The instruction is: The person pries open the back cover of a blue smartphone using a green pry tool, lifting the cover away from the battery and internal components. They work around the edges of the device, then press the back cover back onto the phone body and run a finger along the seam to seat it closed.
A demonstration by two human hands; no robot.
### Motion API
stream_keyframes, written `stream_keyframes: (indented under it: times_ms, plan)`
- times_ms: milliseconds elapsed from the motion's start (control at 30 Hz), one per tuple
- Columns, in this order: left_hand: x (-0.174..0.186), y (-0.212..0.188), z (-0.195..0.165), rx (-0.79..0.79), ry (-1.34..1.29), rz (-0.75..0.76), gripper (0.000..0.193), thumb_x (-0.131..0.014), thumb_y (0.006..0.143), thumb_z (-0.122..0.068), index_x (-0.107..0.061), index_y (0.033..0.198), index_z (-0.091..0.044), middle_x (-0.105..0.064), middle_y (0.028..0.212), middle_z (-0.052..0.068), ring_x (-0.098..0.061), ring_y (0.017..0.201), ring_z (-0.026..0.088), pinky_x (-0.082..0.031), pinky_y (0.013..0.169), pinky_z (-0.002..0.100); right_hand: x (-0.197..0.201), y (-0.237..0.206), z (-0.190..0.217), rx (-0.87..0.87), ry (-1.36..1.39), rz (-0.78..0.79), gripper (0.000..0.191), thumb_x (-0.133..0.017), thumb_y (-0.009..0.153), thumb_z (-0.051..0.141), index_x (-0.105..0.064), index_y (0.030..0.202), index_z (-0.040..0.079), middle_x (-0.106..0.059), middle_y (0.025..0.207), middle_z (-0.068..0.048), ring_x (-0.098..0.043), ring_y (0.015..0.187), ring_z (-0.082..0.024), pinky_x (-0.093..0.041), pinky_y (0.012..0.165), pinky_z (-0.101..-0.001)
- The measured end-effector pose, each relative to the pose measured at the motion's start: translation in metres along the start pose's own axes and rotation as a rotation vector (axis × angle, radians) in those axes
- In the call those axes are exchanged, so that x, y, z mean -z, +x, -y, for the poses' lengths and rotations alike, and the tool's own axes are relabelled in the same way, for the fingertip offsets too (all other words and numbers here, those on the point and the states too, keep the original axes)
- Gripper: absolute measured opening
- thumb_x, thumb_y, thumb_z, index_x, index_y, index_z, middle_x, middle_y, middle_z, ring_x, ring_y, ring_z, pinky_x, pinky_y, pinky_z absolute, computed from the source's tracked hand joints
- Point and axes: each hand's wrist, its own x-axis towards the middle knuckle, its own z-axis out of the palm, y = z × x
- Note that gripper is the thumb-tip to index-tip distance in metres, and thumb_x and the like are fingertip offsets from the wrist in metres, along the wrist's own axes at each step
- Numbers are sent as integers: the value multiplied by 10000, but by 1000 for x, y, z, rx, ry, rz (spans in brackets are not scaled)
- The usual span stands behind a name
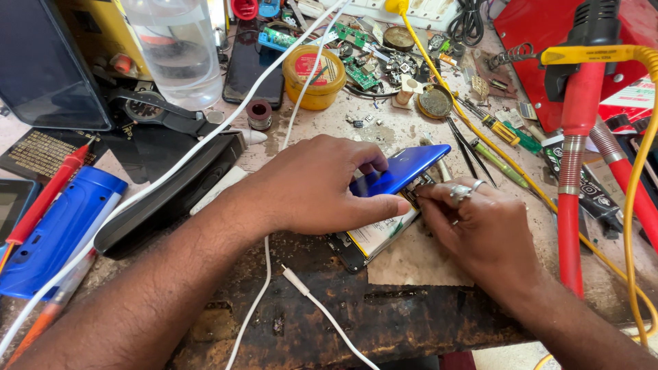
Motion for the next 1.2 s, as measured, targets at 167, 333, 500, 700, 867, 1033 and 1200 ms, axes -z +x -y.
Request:
stream_keyframes:
  times_ms: [167,333,500,700,867,1033,1200]
  plan:
    - [2,-1,1,-21,-20,-10,679,-652,762,-674,-733,1083,-82,-773,964,117,-757,888,268,-581,775,393,1,-1,7,100,-96,22,180,-737,878,126,-784,1051,114,-745,981,-100,-713,795,-310,-586,673,-418]
    - [2,-1,0,-8,-13,-1,681,-650,760,-673,-729,1093,-85,-770,973,117,-753,895,266,-577,778,393,2,0,7,148,-127,90,230,-683,899,102,-762,1114,112,-733,1009,-102,-701,778,-323,-580,655,-455]
    - [2,-2,0,-6,-3,-3,673,-645,763,-673,-727,1098,-95,-767,984,111,-746,905,268,-571,789,397,2,0,7,144,-174,162,309,-665,866,90,-748,1162,119,-722,1066,-128,-692,751,-325,-584,625,-469]
    - [1,-1,0,-9,0,6,669,-640,769,-671,-718,1104,-98,-759,992,111,-738,909,272,-566,792,404,2,-1,8,141,-226,210,350,-631,866,75,-724,1200,121,-706,1079,-149,-697,760,-323,-590,615,-470]
    - [1,-1,0,-17,7,6,672,-637,773,-674,-718,1109,-98,-756,991,115,-734,911,279,-561,793,410,2,-5,10,149,-206,186,329,-634,873,79,-722,1189,99,-707,1064,-147,-691,742,-337,-584,616,-474]
    - [2,-2,0,-11,13,9,674,-635,772,-672,-716,1118,-100,-752,995,120,-729,921,285,-558,792,416,4,-4,12,149,-197,160,270,-656,879,99,-736,1137,101,-716,1021,-125,-686,727,-327,-582,621,-464]
    - [1,-3,1,-28,24,12,675,-632,788,-680,-711,1113,-94,-747,987,127,-721,919,295,-550,787,430,2,-8,18,214,-276,126,292,-651,880,90,-743,1152,43,-704,976,-145,-680,711,-314,-580,603,-445]
